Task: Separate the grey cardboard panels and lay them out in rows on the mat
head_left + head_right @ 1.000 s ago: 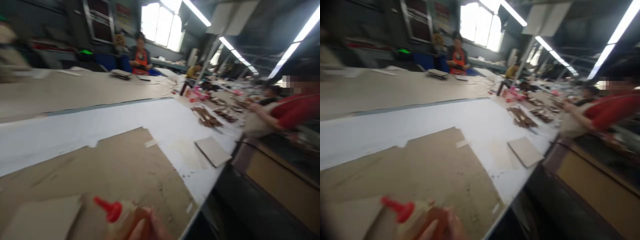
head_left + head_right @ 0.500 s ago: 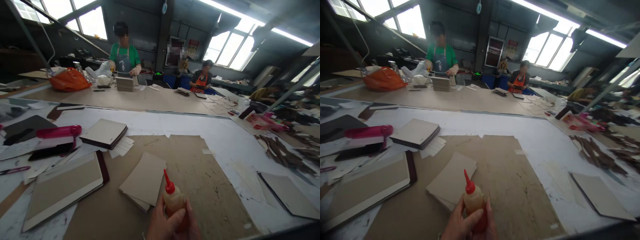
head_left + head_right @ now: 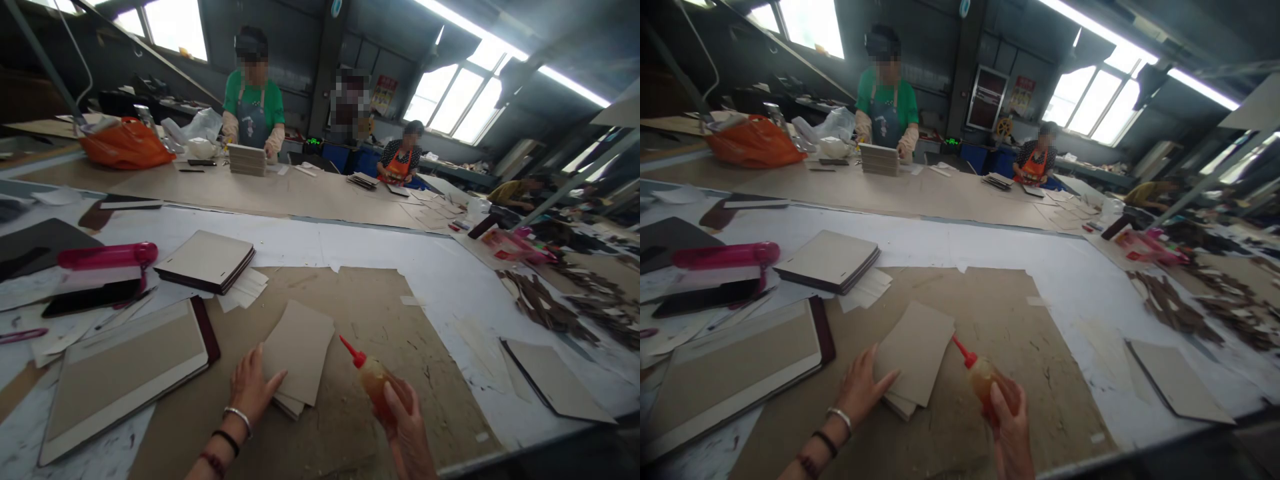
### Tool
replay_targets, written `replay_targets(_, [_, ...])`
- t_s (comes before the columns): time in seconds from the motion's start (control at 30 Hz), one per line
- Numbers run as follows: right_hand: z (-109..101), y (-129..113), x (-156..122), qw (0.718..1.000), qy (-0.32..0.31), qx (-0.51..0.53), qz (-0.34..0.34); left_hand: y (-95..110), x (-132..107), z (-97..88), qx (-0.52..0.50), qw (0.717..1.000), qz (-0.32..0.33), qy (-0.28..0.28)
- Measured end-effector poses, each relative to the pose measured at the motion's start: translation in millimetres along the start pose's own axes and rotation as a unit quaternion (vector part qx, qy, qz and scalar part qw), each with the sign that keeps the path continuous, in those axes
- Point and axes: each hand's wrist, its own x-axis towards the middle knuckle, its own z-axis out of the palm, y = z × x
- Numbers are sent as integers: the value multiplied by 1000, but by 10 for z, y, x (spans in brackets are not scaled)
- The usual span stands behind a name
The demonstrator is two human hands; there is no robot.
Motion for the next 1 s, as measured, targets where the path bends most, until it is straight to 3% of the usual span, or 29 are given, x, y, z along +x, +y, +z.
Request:
replay_targets(0.13, [30, 26, 158, 999, 7, -39, -24, 42, 18, 65, 71, 996, -18, -46])
replay_targets(0.4, [26, 144, 314, 993, -12, -117, -2, -42, -26, 127, 58, 998, -14, -38])
replay_targets(0.53, [91, 126, 458, 973, -12, -219, -67, -113, -68, 174, 35, 999, -7, -25])
replay_targets(0.77, [213, 7, 686, 898, -46, -357, -253, -226, -169, 318, 25, 999, 25, 35])
replay_targets(1.0, [316, -36, 827, 778, -102, -450, -426, -260, -183, 339, 36, 997, 45, 49])
